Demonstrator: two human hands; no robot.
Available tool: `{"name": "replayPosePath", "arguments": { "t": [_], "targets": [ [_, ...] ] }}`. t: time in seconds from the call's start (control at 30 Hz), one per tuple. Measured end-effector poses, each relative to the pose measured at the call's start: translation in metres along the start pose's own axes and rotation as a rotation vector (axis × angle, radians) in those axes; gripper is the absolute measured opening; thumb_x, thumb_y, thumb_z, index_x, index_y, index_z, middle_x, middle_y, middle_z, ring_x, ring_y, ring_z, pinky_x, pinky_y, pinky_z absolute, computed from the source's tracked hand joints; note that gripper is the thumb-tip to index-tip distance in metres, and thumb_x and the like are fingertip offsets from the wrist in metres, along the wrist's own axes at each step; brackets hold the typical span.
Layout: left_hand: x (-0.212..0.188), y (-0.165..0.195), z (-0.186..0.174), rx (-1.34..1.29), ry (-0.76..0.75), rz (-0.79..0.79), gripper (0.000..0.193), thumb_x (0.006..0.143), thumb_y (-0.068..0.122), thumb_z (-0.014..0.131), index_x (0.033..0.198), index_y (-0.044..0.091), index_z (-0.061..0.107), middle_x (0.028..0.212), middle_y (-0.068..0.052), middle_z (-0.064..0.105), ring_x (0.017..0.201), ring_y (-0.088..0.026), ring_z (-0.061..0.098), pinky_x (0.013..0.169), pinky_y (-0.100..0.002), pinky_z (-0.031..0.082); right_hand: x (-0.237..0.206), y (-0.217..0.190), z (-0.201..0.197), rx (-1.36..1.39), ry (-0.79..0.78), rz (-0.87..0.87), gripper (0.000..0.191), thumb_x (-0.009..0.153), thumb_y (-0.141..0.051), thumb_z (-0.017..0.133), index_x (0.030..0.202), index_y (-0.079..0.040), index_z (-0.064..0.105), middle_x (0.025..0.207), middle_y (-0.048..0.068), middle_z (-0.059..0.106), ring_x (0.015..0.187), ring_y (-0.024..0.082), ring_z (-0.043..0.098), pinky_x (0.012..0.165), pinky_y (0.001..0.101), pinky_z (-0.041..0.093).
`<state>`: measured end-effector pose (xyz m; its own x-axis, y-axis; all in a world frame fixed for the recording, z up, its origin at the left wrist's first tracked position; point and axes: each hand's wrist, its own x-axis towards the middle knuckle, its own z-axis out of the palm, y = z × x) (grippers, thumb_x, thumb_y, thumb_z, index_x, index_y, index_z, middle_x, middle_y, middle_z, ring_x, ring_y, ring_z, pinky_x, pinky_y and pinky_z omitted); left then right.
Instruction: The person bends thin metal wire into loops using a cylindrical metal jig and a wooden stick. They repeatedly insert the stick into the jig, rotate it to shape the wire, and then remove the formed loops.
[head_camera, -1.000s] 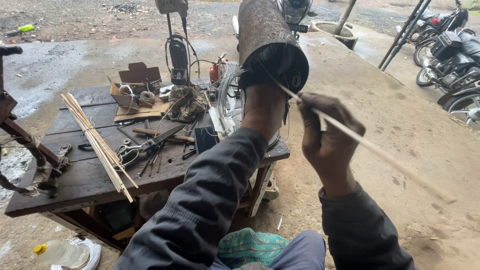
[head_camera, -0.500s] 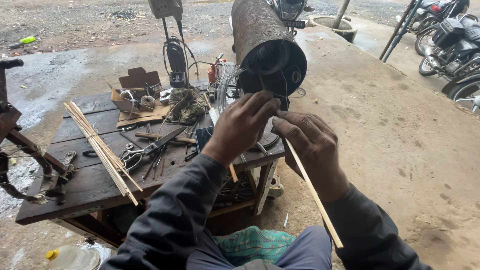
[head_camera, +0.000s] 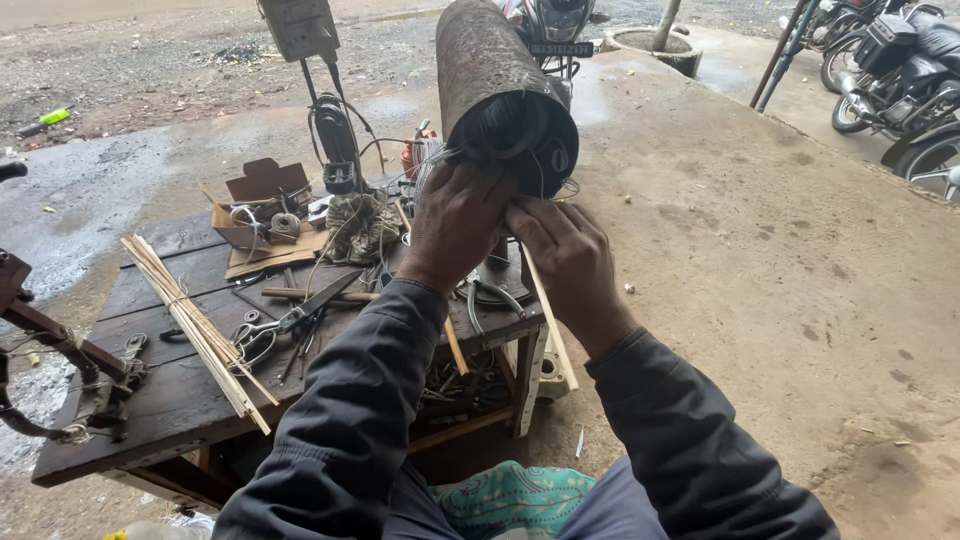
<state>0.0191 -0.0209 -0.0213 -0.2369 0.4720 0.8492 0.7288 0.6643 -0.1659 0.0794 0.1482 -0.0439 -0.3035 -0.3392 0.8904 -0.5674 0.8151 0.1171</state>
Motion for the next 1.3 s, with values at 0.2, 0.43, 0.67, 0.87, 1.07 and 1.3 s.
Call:
{"name": "replayPosePath", "arguments": {
  "t": [0.2, 0.43, 0.67, 0.87, 1.07, 1.3],
  "targets": [
    [-0.019, 0.018, -0.015, -0.096, 0.03, 0.143, 0.029, 0.096, 0.02, 0.071, 0.121, 0.008, 0.066, 0.119, -0.009, 0.067, 0.107, -0.023, 0.069, 0.091, -0.037, 0.06, -0.007, -0.034, -0.043, 0.111, 0.033, -0.047, 0.019, 0.095, -0.005, 0.073, 0.113, -0.002, 0.069, 0.111, 0.014, 0.071, 0.101, 0.028, 0.074, 0.087, 0.039, 0.062],
    [-0.027, 0.002, -0.018, -0.095, -0.036, 0.222, 0.018, 0.1, 0.017, 0.072, 0.115, 0.007, 0.07, 0.12, -0.009, 0.067, 0.102, -0.019, 0.071, 0.086, -0.033, 0.062, -0.005, -0.047, -0.049, 0.114, -0.032, -0.015, 0.015, 0.092, 0.001, 0.067, 0.107, 0.001, 0.064, 0.117, 0.018, 0.067, 0.106, 0.033, 0.073, 0.09, 0.0413, 0.062],
    [-0.015, -0.006, 0.004, -0.067, -0.027, 0.159, 0.024, 0.09, 0.012, 0.072, 0.113, 0.006, 0.072, 0.117, -0.006, 0.067, 0.098, -0.021, 0.071, 0.088, -0.036, 0.06, 0.0, -0.025, -0.016, 0.04, -0.034, 0.078, 0.011, 0.097, 0.0, 0.066, 0.108, 0.0, 0.063, 0.118, 0.016, 0.069, 0.101, 0.028, 0.074, 0.081, 0.0367, 0.064],
    [-0.01, -0.018, 0.016, -0.131, -0.064, 0.132, 0.022, 0.097, 0.014, 0.072, 0.117, 0.005, 0.071, 0.117, -0.008, 0.069, 0.093, -0.02, 0.071, 0.087, -0.035, 0.058, -0.003, -0.013, 0.0, 0.021, -0.047, 0.088, 0.008, 0.097, -0.003, 0.066, 0.104, -0.001, 0.064, 0.115, 0.016, 0.07, 0.094, 0.026, 0.074, 0.076, 0.0375, 0.064],
    [-0.005, -0.021, 0.011, -0.058, -0.013, 0.165, 0.019, 0.095, 0.016, 0.071, 0.112, 0.008, 0.071, 0.114, -0.004, 0.07, 0.09, -0.017, 0.073, 0.083, -0.033, 0.059, 0.001, -0.015, 0.0, 0.069, -0.007, 0.102, 0.001, 0.1, 0.0, 0.064, 0.101, 0.0, 0.064, 0.111, 0.014, 0.07, 0.094, 0.026, 0.074, 0.077, 0.037, 0.065],
    [-0.003, -0.01, 0.004, -0.099, -0.084, 0.14, 0.014, 0.098, 0.017, 0.072, 0.109, 0.009, 0.07, 0.106, -0.002, 0.069, 0.081, -0.015, 0.072, 0.076, -0.031, 0.06, -0.007, -0.013, 0.001, 0.012, 0.009, 0.086, 0.007, 0.103, -0.004, 0.061, 0.106, 0.001, 0.065, 0.11, 0.014, 0.069, 0.09, 0.026, 0.074, 0.073, 0.034, 0.064]
  ]
}}
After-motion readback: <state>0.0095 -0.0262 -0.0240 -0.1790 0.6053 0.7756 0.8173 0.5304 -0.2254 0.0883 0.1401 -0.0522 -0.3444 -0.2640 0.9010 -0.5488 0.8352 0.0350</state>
